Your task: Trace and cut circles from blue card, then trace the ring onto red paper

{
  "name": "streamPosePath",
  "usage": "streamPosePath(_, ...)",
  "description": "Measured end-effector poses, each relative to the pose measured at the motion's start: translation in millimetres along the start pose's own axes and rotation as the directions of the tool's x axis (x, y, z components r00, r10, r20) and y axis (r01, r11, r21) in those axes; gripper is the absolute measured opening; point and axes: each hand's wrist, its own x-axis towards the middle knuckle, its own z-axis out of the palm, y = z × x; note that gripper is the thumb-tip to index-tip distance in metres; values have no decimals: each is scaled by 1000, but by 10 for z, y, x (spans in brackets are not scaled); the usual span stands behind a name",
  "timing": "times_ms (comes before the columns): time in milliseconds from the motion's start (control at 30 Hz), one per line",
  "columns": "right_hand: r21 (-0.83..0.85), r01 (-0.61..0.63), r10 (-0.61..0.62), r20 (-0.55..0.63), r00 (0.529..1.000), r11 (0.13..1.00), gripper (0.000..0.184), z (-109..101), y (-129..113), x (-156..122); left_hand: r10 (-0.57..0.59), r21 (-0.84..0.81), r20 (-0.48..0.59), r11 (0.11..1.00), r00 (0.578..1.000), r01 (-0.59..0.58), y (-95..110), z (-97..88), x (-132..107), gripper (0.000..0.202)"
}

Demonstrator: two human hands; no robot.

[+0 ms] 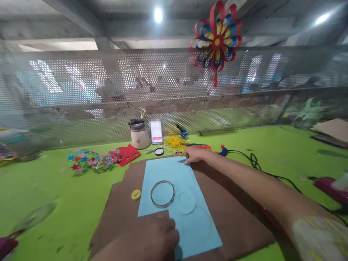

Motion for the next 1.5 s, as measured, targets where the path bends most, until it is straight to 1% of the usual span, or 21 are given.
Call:
streamPosePath(33,7,6,-6,-27,1000,1000,38,38,-19,-28,-56,-65,-17,996,998,55,-83,-130,39,13)
streamPosePath(100,14,9,-8,-95,995,1000,41,118,-72,-114,-117,-82,-67,990,991,111,-328,-337,194,24)
streamPosePath(167,8,6,-5,-170,985,1000,42,192,-135,-238,-184,-36,-141,983,973,181,-632,-425,414,31)
streamPosePath(200,2,10,-9,-202,979,1000,42,223,-165,-311,-222,19,-188,973,957,230,-781,-420,526,39)
streamPosePath(267,-10,26,-28,-241,970,1000,40,277,-218,-467,-282,49,-204,954,938,297,-1026,-327,708,60)
streamPosePath(300,-14,34,-36,-249,968,999,39,299,-239,-543,-299,56,-200,947,933,316,-1110,-254,767,65)
streamPosePath(367,-15,41,-43,-247,968,999,36,331,-265,-672,-306,56,-159,946,939,318,-1194,-95,821,71)
streamPosePath(467,-3,35,-35,-214,976,999,29,310,-240,-739,-298,43,-114,952,948,304,-1182,81,798,70)
streamPosePath(533,9,19,-17,-183,983,1000,27,227,-165,-658,-307,34,-115,949,945,313,-1152,125,776,64)
streamPosePath(600,16,-29,31,-155,987,999,27,102,-54,-474,-322,31,-122,944,939,328,-1135,123,779,57)
streamPosePath(700,3,-117,117,-93,989,993,28,-67,98,-90,-330,33,-123,941,936,336,-1123,90,811,52)
streamPosePath(833,-30,-111,112,36,993,993,31,-123,146,323,-314,22,-106,948,944,318,-1078,89,827,45)
streamPosePath(933,-40,-69,72,72,995,997,31,-101,149,423,-309,12,-99,950,946,311,-1029,112,809,42)
streamPosePath(1033,-23,-13,14,43,999,1000,27,-77,207,366,-313,11,-102,949,944,316,-993,124,789,40)
streamPosePath(1067,-12,8,-8,18,1000,1000,29,-63,234,324,-315,12,-106,948,943,318,-987,124,784,39)
streamPosePath(1100,0,27,-27,-14,1000,1000,37,-43,261,277,-316,14,-109,948,942,319,-984,123,780,39)
streamPosePath(1167,18,45,-43,-90,995,999,61,16,301,176,-315,18,-116,948,942,319,-984,120,779,41)
streamPosePath(1233,22,27,-24,-160,987,999,74,93,314,83,-316,23,-120,947,941,321,-988,118,784,43)
streamPosePath(1300,14,5,-2,-212,977,1000,72,171,297,2,-320,29,-119,945,940,325,-988,121,789,44)
streamPosePath(1367,-4,17,-17,-246,969,1000,63,238,260,-78,-329,33,-116,942,937,335,-979,133,788,42)
streamPosePath(1500,-55,100,-110,-255,961,994,33,337,192,-263,-346,9,-119,937,931,350,-952,200,766,33)
